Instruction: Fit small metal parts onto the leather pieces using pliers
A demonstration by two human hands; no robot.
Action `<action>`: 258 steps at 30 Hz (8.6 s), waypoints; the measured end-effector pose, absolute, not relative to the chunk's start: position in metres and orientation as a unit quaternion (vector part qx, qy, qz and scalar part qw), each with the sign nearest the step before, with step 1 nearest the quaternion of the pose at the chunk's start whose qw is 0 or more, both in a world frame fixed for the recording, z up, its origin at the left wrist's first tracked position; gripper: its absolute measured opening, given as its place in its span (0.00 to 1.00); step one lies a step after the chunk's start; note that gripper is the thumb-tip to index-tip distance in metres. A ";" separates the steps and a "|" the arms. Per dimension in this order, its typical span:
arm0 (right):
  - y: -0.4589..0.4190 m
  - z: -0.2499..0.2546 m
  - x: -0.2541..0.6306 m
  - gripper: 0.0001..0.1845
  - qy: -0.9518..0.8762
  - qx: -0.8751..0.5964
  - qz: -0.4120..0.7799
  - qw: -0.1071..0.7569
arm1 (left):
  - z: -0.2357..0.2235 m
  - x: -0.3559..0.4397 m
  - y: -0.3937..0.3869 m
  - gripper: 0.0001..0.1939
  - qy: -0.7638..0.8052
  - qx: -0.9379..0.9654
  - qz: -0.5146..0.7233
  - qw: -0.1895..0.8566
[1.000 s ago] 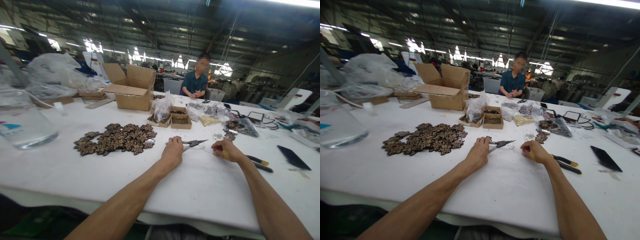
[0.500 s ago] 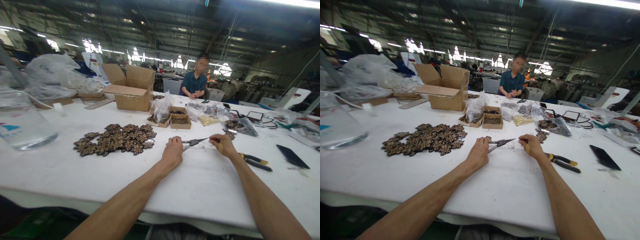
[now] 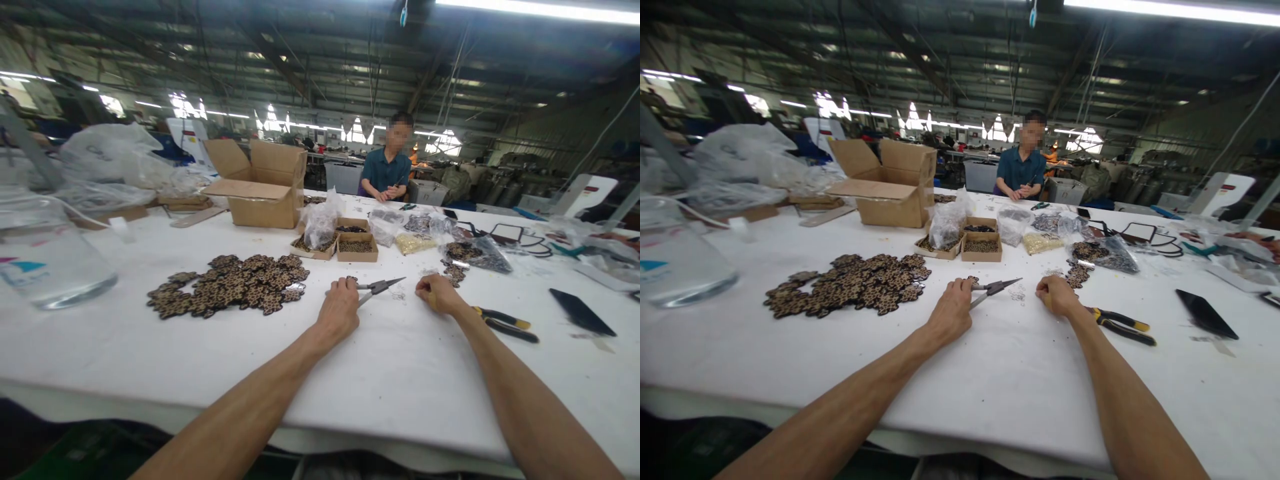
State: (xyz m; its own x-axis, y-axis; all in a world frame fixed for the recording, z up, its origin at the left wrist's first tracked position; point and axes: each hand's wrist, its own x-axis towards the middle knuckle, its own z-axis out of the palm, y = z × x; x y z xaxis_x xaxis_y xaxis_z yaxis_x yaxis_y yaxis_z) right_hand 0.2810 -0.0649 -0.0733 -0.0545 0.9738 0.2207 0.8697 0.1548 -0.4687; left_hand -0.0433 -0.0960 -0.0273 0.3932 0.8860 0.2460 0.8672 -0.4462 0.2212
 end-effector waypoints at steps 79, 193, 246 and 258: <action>-0.114 -0.024 0.242 0.15 -0.636 -0.414 0.380 0.529 | -0.028 -0.044 -0.099 0.33 0.459 0.860 0.209 0.071; -0.116 -0.037 0.258 0.15 -0.718 -0.473 0.318 0.399 | -0.024 -0.040 -0.105 0.28 0.492 0.853 0.132 -0.113; -0.080 -0.064 0.294 0.17 -0.807 -0.560 -0.015 0.188 | -0.025 -0.042 -0.091 0.31 0.511 0.834 0.204 0.030; -0.103 -0.042 0.301 0.14 -0.723 -0.631 0.041 0.277 | -0.028 -0.045 -0.090 0.33 0.512 0.834 0.203 0.039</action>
State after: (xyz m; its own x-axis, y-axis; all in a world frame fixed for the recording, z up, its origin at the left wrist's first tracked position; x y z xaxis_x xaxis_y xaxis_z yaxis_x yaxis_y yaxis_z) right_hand 0.3013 -0.1033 -0.0420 -0.0501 0.9359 0.3488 0.8907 0.1998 -0.4083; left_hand -0.0452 -0.0897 -0.0275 0.3935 0.8696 0.2982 0.8376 -0.4728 0.2735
